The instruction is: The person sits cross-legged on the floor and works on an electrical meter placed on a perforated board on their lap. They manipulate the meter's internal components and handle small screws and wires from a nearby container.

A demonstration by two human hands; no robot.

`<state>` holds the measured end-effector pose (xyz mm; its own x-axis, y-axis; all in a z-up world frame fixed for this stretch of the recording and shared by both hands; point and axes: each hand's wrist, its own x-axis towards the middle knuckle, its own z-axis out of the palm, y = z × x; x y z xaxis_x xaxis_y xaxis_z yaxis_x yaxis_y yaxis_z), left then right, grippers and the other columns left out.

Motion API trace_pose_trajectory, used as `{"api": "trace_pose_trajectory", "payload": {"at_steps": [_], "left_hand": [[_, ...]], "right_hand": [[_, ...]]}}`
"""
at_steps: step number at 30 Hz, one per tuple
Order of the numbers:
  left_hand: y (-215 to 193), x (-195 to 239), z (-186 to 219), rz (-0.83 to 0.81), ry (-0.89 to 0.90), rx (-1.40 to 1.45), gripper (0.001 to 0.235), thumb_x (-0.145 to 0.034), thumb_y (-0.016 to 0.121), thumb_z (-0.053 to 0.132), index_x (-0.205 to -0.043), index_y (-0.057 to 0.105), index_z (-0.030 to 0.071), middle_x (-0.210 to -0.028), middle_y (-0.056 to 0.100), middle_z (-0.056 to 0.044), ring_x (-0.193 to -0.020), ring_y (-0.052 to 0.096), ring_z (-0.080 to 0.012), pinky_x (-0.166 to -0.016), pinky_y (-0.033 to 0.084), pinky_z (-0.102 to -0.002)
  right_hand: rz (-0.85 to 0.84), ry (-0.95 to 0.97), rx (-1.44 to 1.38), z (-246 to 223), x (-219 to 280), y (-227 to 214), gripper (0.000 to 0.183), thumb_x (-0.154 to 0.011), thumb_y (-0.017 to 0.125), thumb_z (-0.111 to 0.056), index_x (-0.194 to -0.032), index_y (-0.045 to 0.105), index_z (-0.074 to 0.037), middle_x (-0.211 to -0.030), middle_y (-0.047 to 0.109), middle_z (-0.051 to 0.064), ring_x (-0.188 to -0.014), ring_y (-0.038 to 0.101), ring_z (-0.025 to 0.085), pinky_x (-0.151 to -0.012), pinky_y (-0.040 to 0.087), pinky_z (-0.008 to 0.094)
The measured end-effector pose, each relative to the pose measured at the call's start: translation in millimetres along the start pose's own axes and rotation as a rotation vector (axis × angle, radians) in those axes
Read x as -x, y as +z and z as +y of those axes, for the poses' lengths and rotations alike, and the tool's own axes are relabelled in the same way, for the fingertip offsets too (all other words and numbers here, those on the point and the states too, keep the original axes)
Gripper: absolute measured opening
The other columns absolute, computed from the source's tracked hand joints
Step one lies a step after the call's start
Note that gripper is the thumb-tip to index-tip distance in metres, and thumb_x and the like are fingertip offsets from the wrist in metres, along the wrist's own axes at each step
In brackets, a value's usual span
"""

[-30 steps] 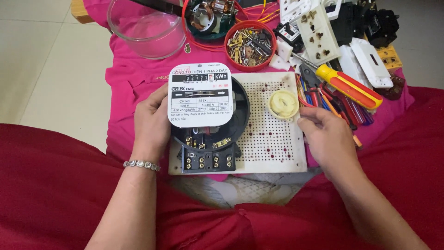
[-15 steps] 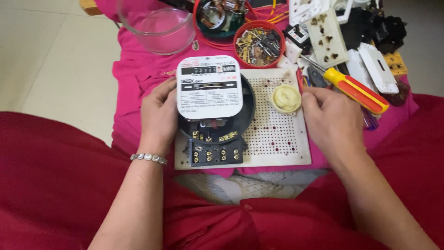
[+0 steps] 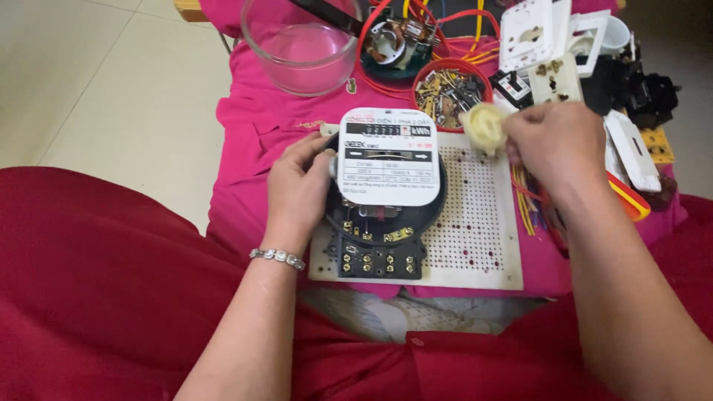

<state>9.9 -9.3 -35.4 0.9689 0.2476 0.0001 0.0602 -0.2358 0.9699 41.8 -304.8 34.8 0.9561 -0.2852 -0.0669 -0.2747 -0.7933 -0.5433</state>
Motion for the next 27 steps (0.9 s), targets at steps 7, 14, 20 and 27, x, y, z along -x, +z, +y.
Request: {"api": "trace_pose_trajectory", "payload": {"at_steps": [7, 14, 20, 27], "left_hand": [[1.5, -1.1, -4.8, 0.021, -0.005, -0.008, 0.035, -0.086, 0.063, 0.020, -0.114, 0.077, 0.004, -0.138, 0.067, -0.008, -0.110, 0.071, -0.0181, -0.089, 0.056, -0.025], [1.8, -1.7, -8.6, 0.011, -0.025, -0.009, 0.034, -0.086, 0.065, 0.024, -0.115, 0.077, 0.010, -0.137, 0.067, -0.010, -0.117, 0.066, -0.0261, -0.098, 0.053, -0.035], [-0.1, -1.6, -4.8, -0.020, 0.014, -0.018, 0.037, -0.088, 0.062, 0.021, -0.117, 0.075, 0.003, -0.139, 0.064, -0.008, -0.116, 0.068, -0.0185, -0.092, 0.054, -0.026], [-0.3, 4.1, 8.9, -0.019, -0.049, -0.082, 0.038, -0.089, 0.060, 0.023, -0.121, 0.075, 0.009, -0.132, 0.070, -0.009, -0.111, 0.070, -0.0203, -0.091, 0.055, -0.028]], "right_hand": [[0.089, -0.148, 0.026, -11.5, -67.8, 46.4, 0.020, -0.097, 0.066, -0.020, -0.089, 0.081, -0.010, -0.056, 0.064, 0.000, -0.047, 0.059, 0.014, -0.059, 0.049, 0.026], [0.032, -0.093, 0.024, -17.2, -62.5, 53.9, 0.019, -0.092, 0.065, -0.021, -0.097, 0.080, -0.010, -0.059, 0.067, 0.004, -0.053, 0.065, 0.019, -0.057, 0.055, 0.036], [0.046, -0.077, 0.172, -12.5, -19.6, 24.3, 0.026, -0.103, 0.066, -0.029, -0.104, 0.081, -0.008, -0.064, 0.070, 0.005, -0.056, 0.063, 0.020, -0.063, 0.051, 0.036], [0.000, -0.046, 0.378, 14.8, 60.1, 1.3, 0.037, -0.098, 0.065, -0.034, -0.118, 0.075, -0.006, -0.093, 0.077, 0.014, -0.077, 0.072, 0.035, -0.072, 0.054, 0.047]]}}
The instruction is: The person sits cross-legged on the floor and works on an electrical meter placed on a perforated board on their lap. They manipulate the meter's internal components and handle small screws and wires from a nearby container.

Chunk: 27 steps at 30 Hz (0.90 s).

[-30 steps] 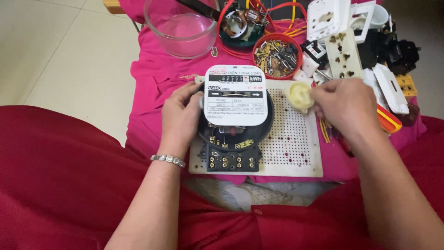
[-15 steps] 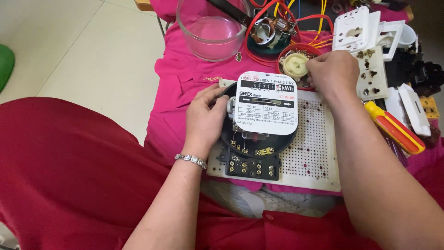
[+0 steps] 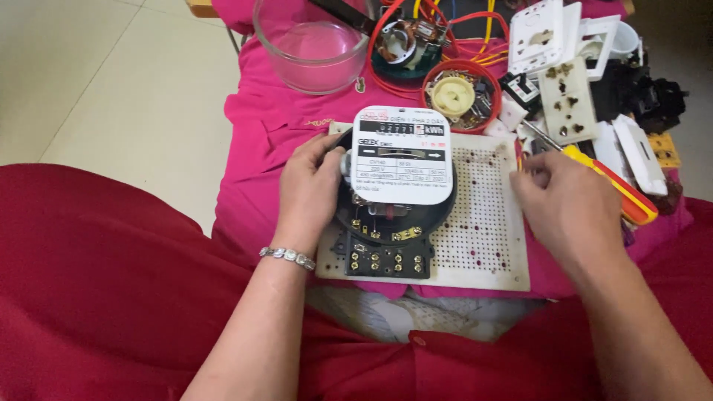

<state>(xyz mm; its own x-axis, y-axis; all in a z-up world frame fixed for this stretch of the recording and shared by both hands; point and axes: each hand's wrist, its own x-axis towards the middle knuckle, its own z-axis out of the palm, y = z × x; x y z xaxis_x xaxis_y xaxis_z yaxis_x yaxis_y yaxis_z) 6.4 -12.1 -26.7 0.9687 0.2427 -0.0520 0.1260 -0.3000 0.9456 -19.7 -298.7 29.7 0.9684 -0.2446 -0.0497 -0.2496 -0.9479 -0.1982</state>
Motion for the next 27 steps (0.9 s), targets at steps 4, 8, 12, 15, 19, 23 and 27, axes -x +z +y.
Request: {"api": "trace_pose_trajectory", "payload": {"at_steps": [4, 8, 12, 15, 19, 23, 27], "left_hand": [[-2.7, 3.3, 11.8, -0.043, -0.098, -0.003, 0.042, -0.090, 0.060, 0.023, -0.129, 0.072, 0.011, -0.106, 0.080, -0.003, -0.086, 0.072, -0.0098, -0.073, 0.056, -0.023], [-3.9, 2.0, 12.4, -0.002, -0.112, -0.087, 0.051, -0.089, 0.062, 0.026, -0.139, 0.064, 0.016, -0.120, 0.076, -0.007, -0.102, 0.074, -0.0158, -0.084, 0.058, -0.027], [-2.8, -1.4, -2.5, -0.042, -0.210, -0.232, 0.050, -0.090, 0.060, 0.051, -0.133, 0.070, 0.027, -0.124, 0.074, -0.005, -0.126, 0.062, -0.0279, -0.108, 0.047, -0.044], [-4.0, 6.1, 10.3, -0.084, -0.153, -0.187, 0.046, -0.094, 0.052, 0.046, -0.133, 0.070, 0.031, -0.129, 0.072, -0.006, -0.131, 0.058, -0.0318, -0.113, 0.043, -0.047], [-2.8, 11.9, 14.5, -0.066, -0.139, -0.137, 0.046, -0.093, 0.052, 0.043, -0.132, 0.070, 0.030, -0.129, 0.072, -0.008, -0.131, 0.058, -0.0321, -0.112, 0.044, -0.047], [-2.2, 14.7, 12.1, -0.023, -0.086, 0.002, 0.041, -0.094, 0.055, 0.037, -0.129, 0.073, 0.025, -0.124, 0.074, -0.009, -0.125, 0.064, -0.0296, -0.106, 0.048, -0.042], [-0.5, 26.6, 26.5, 0.048, 0.014, 0.179, 0.040, -0.096, 0.056, 0.029, -0.129, 0.072, 0.015, -0.121, 0.074, -0.017, -0.120, 0.066, -0.0275, -0.101, 0.051, -0.042]], "right_hand": [[-0.180, 0.147, 0.034, -5.1, 13.7, -4.2, 0.048, -0.095, 0.061, -0.043, -0.124, 0.072, -0.008, -0.103, 0.078, 0.014, -0.093, 0.074, 0.036, -0.086, 0.056, 0.047], [-0.316, 0.181, 0.119, -5.7, 12.6, 7.6, 0.061, -0.093, 0.060, -0.055, -0.123, 0.068, -0.003, -0.111, 0.076, 0.020, -0.099, 0.074, 0.038, -0.089, 0.057, 0.049], [-0.237, 0.175, -0.197, 8.4, 16.6, 13.6, 0.069, -0.086, 0.068, -0.048, -0.133, 0.066, 0.002, -0.119, 0.074, 0.021, -0.122, 0.064, 0.043, -0.103, 0.047, 0.056], [-0.200, 0.205, -0.310, 20.3, 16.7, 28.1, 0.070, -0.084, 0.070, -0.051, -0.132, 0.065, 0.000, -0.121, 0.074, 0.017, -0.124, 0.063, 0.038, -0.105, 0.045, 0.053], [-0.112, 0.243, -0.445, 33.2, 17.6, 46.8, 0.068, -0.083, 0.073, -0.054, -0.128, 0.067, -0.004, -0.120, 0.074, 0.016, -0.125, 0.062, 0.038, -0.106, 0.044, 0.052], [-0.015, 0.318, -0.560, 30.6, 21.6, 50.2, 0.062, -0.085, 0.074, -0.059, -0.124, 0.070, -0.012, -0.112, 0.074, 0.010, -0.117, 0.065, 0.033, -0.098, 0.048, 0.047], [0.124, 0.247, -0.747, 21.0, 27.5, 42.3, 0.052, -0.095, 0.073, -0.044, -0.124, 0.068, -0.001, -0.104, 0.074, 0.020, -0.100, 0.071, 0.035, -0.080, 0.055, 0.049]]}}
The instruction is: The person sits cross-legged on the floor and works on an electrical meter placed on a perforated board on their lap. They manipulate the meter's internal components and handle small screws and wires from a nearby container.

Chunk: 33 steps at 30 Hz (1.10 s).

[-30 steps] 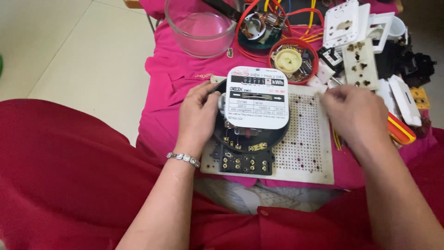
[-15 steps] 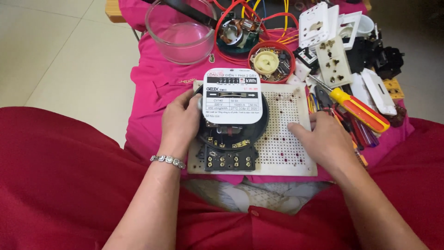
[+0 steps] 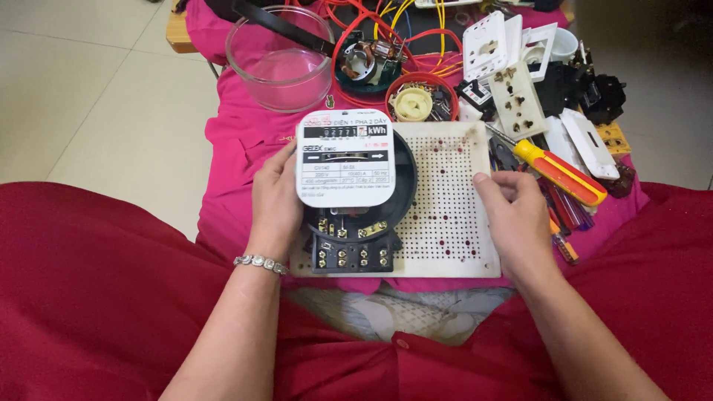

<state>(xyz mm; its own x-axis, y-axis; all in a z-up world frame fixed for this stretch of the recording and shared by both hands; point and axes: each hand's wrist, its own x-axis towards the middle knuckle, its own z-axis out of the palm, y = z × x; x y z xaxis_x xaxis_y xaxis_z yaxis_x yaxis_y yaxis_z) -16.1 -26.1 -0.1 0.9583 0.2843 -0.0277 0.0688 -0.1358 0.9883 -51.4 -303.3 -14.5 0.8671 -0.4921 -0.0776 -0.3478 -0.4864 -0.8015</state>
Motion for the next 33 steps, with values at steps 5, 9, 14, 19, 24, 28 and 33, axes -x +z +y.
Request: {"api": "trace_pose_trajectory", "payload": {"at_steps": [5, 9, 14, 19, 24, 28, 33], "left_hand": [[5.1, -2.9, -7.2, 0.001, 0.103, 0.124, 0.034, -0.098, 0.059, 0.026, -0.125, 0.075, 0.013, -0.117, 0.073, -0.014, -0.114, 0.063, -0.0201, -0.102, 0.051, -0.037], [3.7, -7.2, -12.5, -0.010, 0.257, 0.111, 0.034, -0.100, 0.061, 0.025, -0.128, 0.072, 0.010, -0.127, 0.066, -0.017, -0.128, 0.058, -0.0269, -0.115, 0.041, -0.042], [1.4, -8.2, -6.0, -0.036, 0.355, 0.118, 0.032, -0.103, 0.059, 0.023, -0.131, 0.070, 0.011, -0.130, 0.063, -0.014, -0.133, 0.053, -0.0252, -0.119, 0.037, -0.042], [-3.0, -8.9, -3.9, -0.053, 0.454, 0.063, 0.032, -0.106, 0.056, 0.022, -0.134, 0.068, 0.012, -0.134, 0.062, -0.015, -0.136, 0.053, -0.0288, -0.120, 0.035, -0.044], [-2.2, -9.4, -8.5, -0.075, 0.471, 0.093, 0.033, -0.108, 0.055, 0.024, -0.136, 0.066, 0.012, -0.136, 0.061, -0.016, -0.138, 0.052, -0.0296, -0.121, 0.033, -0.046], [1.5, -11.2, -10.1, -0.077, 0.446, 0.114, 0.034, -0.107, 0.056, 0.027, -0.135, 0.066, 0.012, -0.136, 0.062, -0.016, -0.137, 0.053, -0.0299, -0.121, 0.034, -0.046], [3.5, -15.3, -15.6, -0.074, 0.437, 0.142, 0.030, -0.105, 0.058, 0.020, -0.131, 0.070, 0.012, -0.133, 0.066, -0.016, -0.133, 0.058, -0.0296, -0.118, 0.038, -0.045]], "right_hand": [[-0.128, 0.135, -0.434, -0.8, -8.4, 5.3, 0.051, -0.104, 0.060, -0.037, -0.135, 0.058, 0.003, -0.105, 0.070, 0.016, -0.086, 0.072, 0.026, -0.073, 0.060, 0.045], [-0.195, 0.068, -0.505, 15.7, -30.5, 8.1, 0.038, -0.109, 0.054, -0.040, -0.126, 0.062, -0.007, -0.102, 0.074, 0.015, -0.081, 0.076, 0.026, -0.068, 0.062, 0.040], [-0.122, -0.064, -0.639, 21.1, -36.7, 9.2, 0.030, -0.109, 0.056, -0.039, -0.120, 0.063, -0.012, -0.101, 0.074, 0.008, -0.079, 0.075, 0.017, -0.070, 0.064, 0.032], [-0.064, -0.121, -0.698, 19.4, -39.8, 9.0, 0.024, -0.108, 0.059, -0.039, -0.113, 0.064, -0.016, -0.100, 0.075, 0.006, -0.079, 0.076, 0.012, -0.069, 0.065, 0.028], [-0.014, -0.147, -0.697, 24.5, -45.6, 12.1, 0.024, -0.107, 0.064, -0.040, -0.110, 0.065, -0.017, -0.096, 0.076, 0.007, -0.075, 0.076, 0.014, -0.066, 0.065, 0.027], [-0.013, -0.146, -0.687, 22.6, -44.6, 13.6, 0.023, -0.107, 0.065, -0.039, -0.111, 0.066, -0.017, -0.094, 0.075, 0.007, -0.073, 0.076, 0.014, -0.065, 0.065, 0.027], [-0.014, -0.100, -0.677, 24.7, -44.1, 13.7, 0.024, -0.106, 0.065, -0.041, -0.107, 0.066, -0.017, -0.092, 0.075, 0.007, -0.070, 0.076, 0.014, -0.061, 0.064, 0.026]]}}
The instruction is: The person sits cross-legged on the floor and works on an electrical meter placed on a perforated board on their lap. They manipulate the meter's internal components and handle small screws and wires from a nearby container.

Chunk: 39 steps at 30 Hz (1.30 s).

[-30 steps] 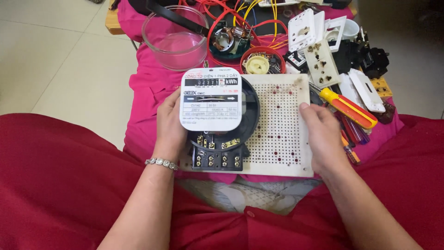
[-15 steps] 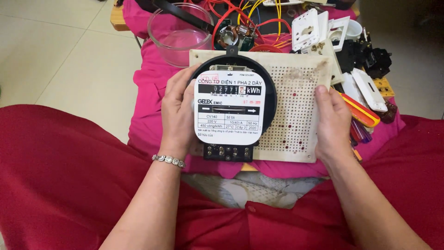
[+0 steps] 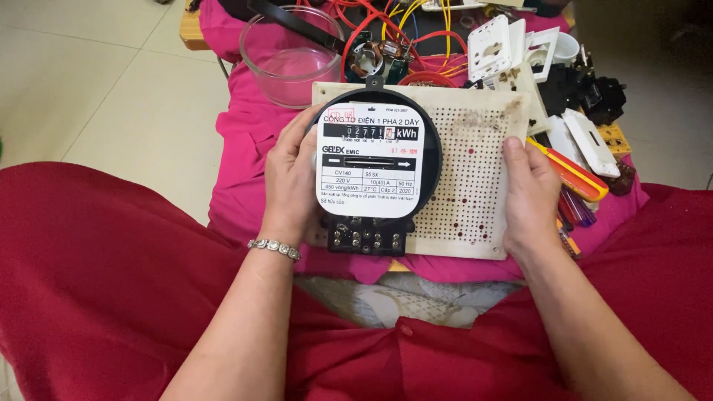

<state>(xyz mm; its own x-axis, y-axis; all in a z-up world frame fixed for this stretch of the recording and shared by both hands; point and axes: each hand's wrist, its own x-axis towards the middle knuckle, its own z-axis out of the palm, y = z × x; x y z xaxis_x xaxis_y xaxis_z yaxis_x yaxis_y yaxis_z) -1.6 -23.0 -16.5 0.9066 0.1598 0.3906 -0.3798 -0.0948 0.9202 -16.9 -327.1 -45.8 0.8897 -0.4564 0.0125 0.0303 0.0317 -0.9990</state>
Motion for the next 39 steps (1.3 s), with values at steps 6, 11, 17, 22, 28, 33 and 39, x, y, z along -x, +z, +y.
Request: {"api": "trace_pose_trajectory", "payload": {"at_steps": [6, 11, 17, 22, 28, 33, 39], "left_hand": [[-4.3, -2.3, 4.8, -0.029, -0.021, -0.010, 0.029, -0.104, 0.058, 0.019, -0.129, 0.071, 0.014, -0.133, 0.068, -0.014, -0.132, 0.060, -0.0252, -0.117, 0.041, -0.043], [-9.0, -0.7, 4.7, -0.078, -0.051, -0.021, 0.031, -0.104, 0.057, 0.018, -0.131, 0.070, 0.011, -0.138, 0.066, -0.015, -0.135, 0.057, -0.0282, -0.117, 0.039, -0.045], [-7.5, 1.3, -0.7, -0.110, -0.096, 0.017, 0.031, -0.104, 0.055, 0.019, -0.131, 0.070, 0.013, -0.140, 0.065, -0.011, -0.135, 0.056, -0.0234, -0.118, 0.039, -0.045], [-7.8, -0.5, 2.6, -0.109, -0.157, -0.010, 0.032, -0.106, 0.055, 0.021, -0.134, 0.069, 0.016, -0.144, 0.063, -0.007, -0.137, 0.054, -0.0201, -0.118, 0.040, -0.041], [-8.3, -2.7, 10.1, -0.125, -0.088, -0.072, 0.034, -0.106, 0.053, 0.015, -0.138, 0.064, 0.009, -0.149, 0.056, -0.018, -0.141, 0.049, -0.0324, -0.119, 0.037, -0.048], [-7.7, -3.4, 15.2, -0.142, -0.007, -0.156, 0.033, -0.106, 0.054, 0.016, -0.136, 0.066, 0.008, -0.148, 0.056, -0.021, -0.140, 0.050, -0.0395, -0.118, 0.037, -0.051], [-9.8, -5.4, 7.0, -0.122, 0.049, -0.201, 0.031, -0.106, 0.056, 0.019, -0.133, 0.068, 0.010, -0.143, 0.060, -0.021, -0.137, 0.053, -0.0399, -0.117, 0.038, -0.051]], "right_hand": [[-0.003, 0.002, 0.014, 0.3, -2.1, -1.3, 0.026, -0.106, 0.065, -0.042, -0.108, 0.066, -0.016, -0.091, 0.075, 0.005, -0.070, 0.075, 0.013, -0.061, 0.064, 0.026], [0.003, 0.006, 0.031, 2.8, -2.2, -5.8, 0.026, -0.106, 0.066, -0.042, -0.111, 0.067, -0.016, -0.093, 0.075, 0.006, -0.071, 0.076, 0.015, -0.062, 0.064, 0.027], [0.016, 0.043, 0.024, 8.6, 0.9, -10.6, 0.029, -0.105, 0.065, -0.043, -0.115, 0.067, -0.016, -0.096, 0.075, 0.008, -0.073, 0.076, 0.016, -0.063, 0.064, 0.029], [0.019, 0.041, 0.019, 4.7, 3.4, -8.1, 0.029, -0.104, 0.066, -0.042, -0.116, 0.068, -0.016, -0.097, 0.076, 0.008, -0.075, 0.077, 0.016, -0.065, 0.064, 0.030], [0.011, 0.066, -0.009, 7.6, 3.9, -6.8, 0.028, -0.105, 0.065, -0.042, -0.116, 0.068, -0.016, -0.098, 0.076, 0.007, -0.075, 0.076, 0.016, -0.067, 0.064, 0.030], [0.001, 0.049, -0.003, 24.8, -5.9, -11.1, 0.028, -0.106, 0.064, -0.042, -0.112, 0.068, -0.015, -0.097, 0.076, 0.008, -0.075, 0.076, 0.016, -0.067, 0.065, 0.031], [0.013, 0.042, 0.023, 25.5, -6.7, -9.0, 0.026, -0.106, 0.064, -0.042, -0.108, 0.068, -0.017, -0.093, 0.075, 0.006, -0.072, 0.076, 0.015, -0.063, 0.064, 0.028]]}}
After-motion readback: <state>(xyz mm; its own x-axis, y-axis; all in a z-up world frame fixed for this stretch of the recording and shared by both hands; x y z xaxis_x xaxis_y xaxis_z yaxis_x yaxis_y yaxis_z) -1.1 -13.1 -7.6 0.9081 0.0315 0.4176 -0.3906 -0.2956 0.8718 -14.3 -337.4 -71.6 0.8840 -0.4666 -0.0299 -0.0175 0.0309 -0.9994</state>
